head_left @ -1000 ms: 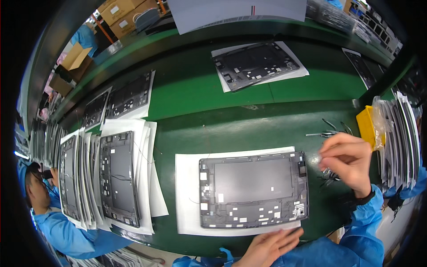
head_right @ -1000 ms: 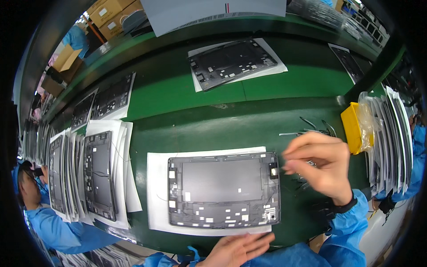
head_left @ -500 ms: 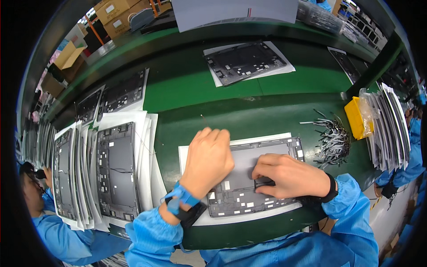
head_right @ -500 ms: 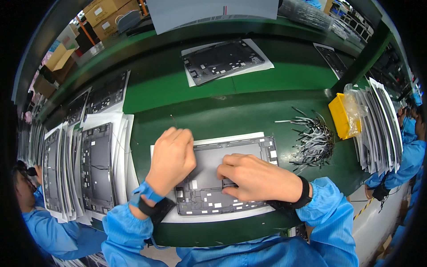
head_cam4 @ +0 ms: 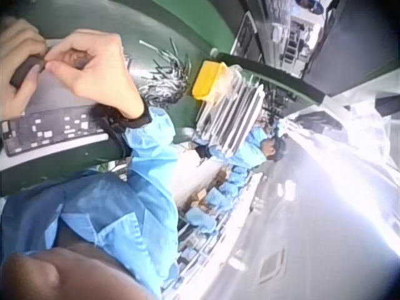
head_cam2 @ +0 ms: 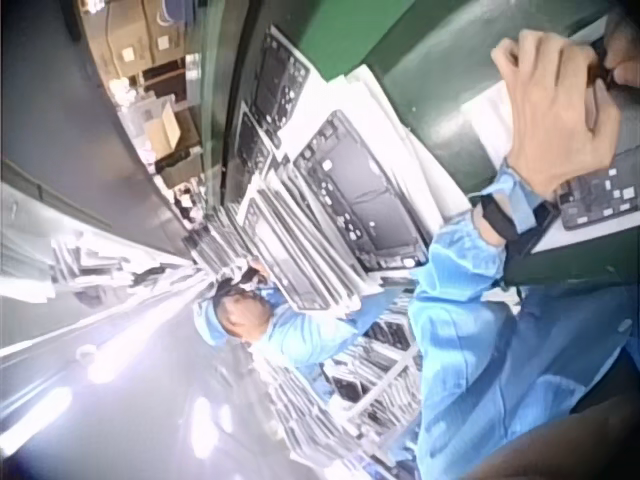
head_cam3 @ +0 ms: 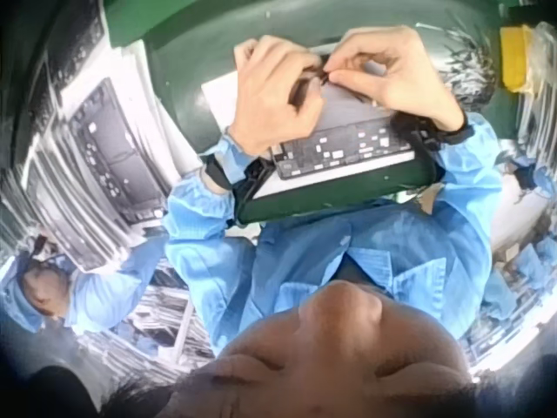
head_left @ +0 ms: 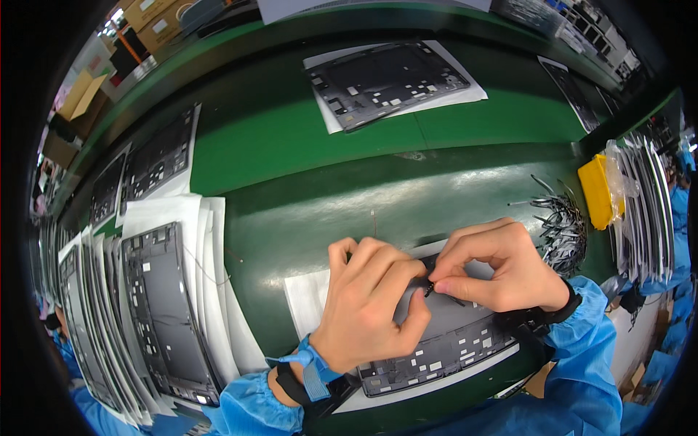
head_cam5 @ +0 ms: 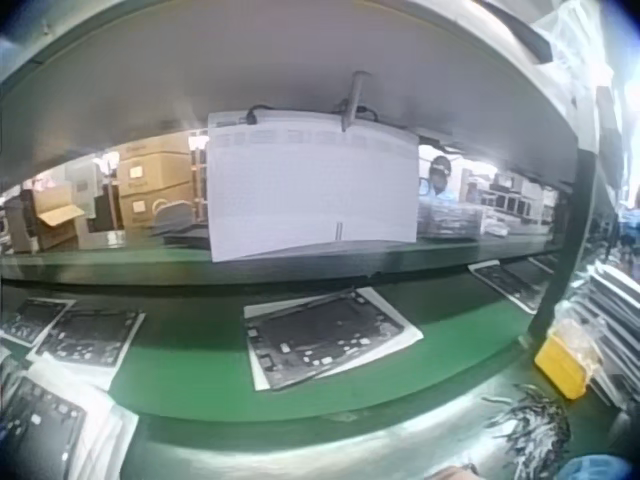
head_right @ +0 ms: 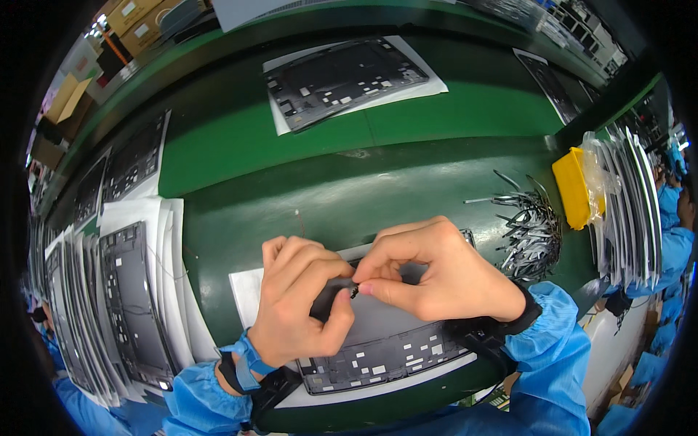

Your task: Manually routing cables, applying tape, and assembling internal components into tablet or laptop display back covers on a factory production conveyor belt line.

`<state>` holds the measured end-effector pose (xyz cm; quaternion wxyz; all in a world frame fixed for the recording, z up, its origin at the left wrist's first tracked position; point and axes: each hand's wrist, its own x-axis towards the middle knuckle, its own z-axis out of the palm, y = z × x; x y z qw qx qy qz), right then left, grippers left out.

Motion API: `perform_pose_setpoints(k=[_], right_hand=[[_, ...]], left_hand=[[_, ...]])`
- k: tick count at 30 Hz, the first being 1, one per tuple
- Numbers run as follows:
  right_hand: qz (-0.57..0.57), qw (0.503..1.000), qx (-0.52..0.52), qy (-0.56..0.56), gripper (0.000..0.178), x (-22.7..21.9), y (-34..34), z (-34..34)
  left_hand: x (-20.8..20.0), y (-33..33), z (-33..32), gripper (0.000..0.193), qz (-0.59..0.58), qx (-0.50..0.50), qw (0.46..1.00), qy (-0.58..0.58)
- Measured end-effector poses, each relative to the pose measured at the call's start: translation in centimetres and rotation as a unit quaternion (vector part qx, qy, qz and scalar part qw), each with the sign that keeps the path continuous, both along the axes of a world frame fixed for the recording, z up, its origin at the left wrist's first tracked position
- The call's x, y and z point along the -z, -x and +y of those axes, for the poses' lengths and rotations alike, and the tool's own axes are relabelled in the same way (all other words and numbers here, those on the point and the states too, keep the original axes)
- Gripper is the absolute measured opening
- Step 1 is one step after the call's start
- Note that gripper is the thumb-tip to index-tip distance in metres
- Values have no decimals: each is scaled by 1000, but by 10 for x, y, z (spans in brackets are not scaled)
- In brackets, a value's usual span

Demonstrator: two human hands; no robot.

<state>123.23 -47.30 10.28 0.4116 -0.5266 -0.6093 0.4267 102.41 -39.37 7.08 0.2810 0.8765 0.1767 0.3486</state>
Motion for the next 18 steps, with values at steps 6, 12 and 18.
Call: perform_pose_setpoints(k=[6, 12, 18], right_hand=[[-21, 994, 40, -100, 11, 23, -2, -5], [-123, 957, 42, -259, 21, 35, -14, -3], [-319, 863, -19, -391, 34, 24, -22, -8]], left_hand=[[6, -11, 0, 22, -17, 10, 999, 30], [13, -17, -2, 20, -14, 4, 998, 67], [15, -24, -2, 24, 44, -2, 997, 57]])
